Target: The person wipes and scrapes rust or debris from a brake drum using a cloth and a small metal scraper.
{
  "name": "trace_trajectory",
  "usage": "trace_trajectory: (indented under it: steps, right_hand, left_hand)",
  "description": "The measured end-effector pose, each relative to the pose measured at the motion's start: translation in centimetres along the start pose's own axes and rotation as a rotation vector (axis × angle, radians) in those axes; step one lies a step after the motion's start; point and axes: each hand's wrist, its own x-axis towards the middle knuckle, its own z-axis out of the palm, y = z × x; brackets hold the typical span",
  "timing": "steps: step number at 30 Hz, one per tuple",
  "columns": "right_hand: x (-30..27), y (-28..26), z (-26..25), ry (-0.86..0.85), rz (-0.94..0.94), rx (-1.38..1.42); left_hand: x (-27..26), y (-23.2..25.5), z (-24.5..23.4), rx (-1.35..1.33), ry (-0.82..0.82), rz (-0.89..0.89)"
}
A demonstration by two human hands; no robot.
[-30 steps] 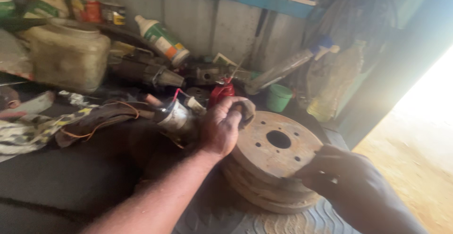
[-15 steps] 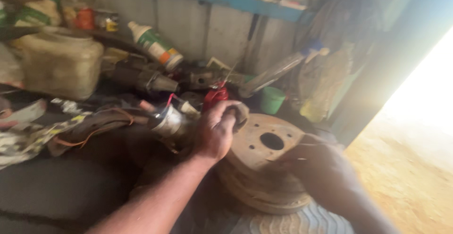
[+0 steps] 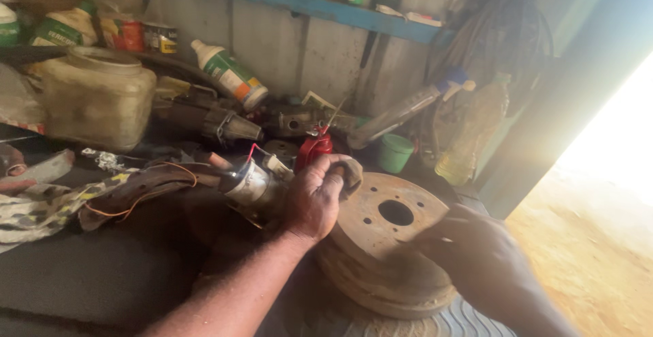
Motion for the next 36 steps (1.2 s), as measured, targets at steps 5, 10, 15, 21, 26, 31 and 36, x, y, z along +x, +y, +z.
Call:
trace_trajectory:
  steps: [5, 10, 15, 21, 26, 31, 36]
  right_hand:
    - [-0.1, -1.6, -0.3, -0.031, 0.26, 0.194]
    - [-1.5, 0.1, -0.9, -0.05, -0.053, 0.183]
    - [0.2, -0.8, -0.1, -0.055, -0.156, 0.033]
    - [-0.3, -1.7, -0.9, -0.128, 0.017, 0.19]
    - [0.7, -3.4, 1.0, -0.066, 0.022, 0.473]
    - [0.1, -3.1, 0.8, 0.08, -0.179, 0.136]
    - [2.1, -5.5, 0.7, -0.006, 0.001, 0.238]
  left_hand:
    - [0.1, -0.5, 0.2, -0.152, -0.044, -0.009]
    - [-0.2, -0.3, 0.0, 0.011, 0.005, 0.025]
    - [0.2, -0.8, 0.4, 0.067, 0.016, 0.084]
    - [1.3, -3.4, 0.1, -0.433, -0.039, -0.021]
    - [1.5, -3.3, -0.5, -0.61, 0.021, -0.328]
    - [1.8, -3.6, -0.2, -0.534, 0.062, -0.188]
    - [1.8, -3.6, -0.4, -0.566, 0.033, -0.158]
